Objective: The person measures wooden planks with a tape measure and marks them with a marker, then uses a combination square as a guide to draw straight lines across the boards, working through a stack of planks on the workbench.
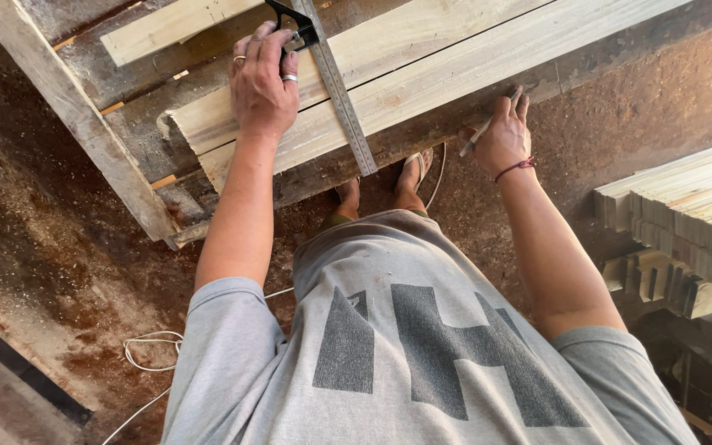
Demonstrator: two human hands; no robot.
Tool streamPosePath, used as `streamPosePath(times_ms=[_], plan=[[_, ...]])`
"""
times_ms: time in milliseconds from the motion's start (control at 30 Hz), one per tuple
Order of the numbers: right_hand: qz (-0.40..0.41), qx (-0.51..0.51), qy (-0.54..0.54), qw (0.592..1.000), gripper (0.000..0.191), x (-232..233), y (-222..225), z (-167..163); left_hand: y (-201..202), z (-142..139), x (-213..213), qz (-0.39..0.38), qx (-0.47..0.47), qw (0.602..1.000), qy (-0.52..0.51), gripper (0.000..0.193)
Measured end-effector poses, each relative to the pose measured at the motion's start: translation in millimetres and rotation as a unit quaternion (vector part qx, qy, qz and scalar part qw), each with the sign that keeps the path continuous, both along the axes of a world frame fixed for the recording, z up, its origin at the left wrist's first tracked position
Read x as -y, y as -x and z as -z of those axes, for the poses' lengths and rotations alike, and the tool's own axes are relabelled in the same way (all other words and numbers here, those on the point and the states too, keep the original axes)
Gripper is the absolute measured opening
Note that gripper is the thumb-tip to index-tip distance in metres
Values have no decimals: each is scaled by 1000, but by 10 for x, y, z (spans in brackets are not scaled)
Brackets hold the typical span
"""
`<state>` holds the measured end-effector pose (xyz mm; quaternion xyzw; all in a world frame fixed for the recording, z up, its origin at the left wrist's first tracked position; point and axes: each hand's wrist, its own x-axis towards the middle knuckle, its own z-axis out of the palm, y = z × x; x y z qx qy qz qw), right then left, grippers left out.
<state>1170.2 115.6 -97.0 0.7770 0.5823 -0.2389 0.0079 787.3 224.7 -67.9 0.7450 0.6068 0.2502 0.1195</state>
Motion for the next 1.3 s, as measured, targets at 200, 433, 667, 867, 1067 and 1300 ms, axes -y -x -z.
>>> streamPosePath(times_ms=[200, 433, 667, 867, 1067, 1300], plan=[[-7, 7, 0, 1000, 83, -30, 19, -18, 4, -4, -48, 1, -2, 1000, -4, 22], [-7, 8, 2, 1000, 81, -67, 35, -50, -3, -35, -71, 1, -3, 1000, -3, 22], [-12, 8, -9, 1000, 80, -89, 42, -55, 1, -73, -94, 0, 4, 1000, 4, 23], [-7, 5, -1, 1000, 78, -108, 45, -44, -2, -83, -128, 1, 5, 1000, -1, 22], [1, 11, 1, 1000, 79, -137, 75, -99, -1, -95, -124, 1, 11, 1000, 0, 23], [15, 22, 24, 999, 71, -165, 43, -155, -47, -80, -179, 8, -7, 1000, 21, 23]])
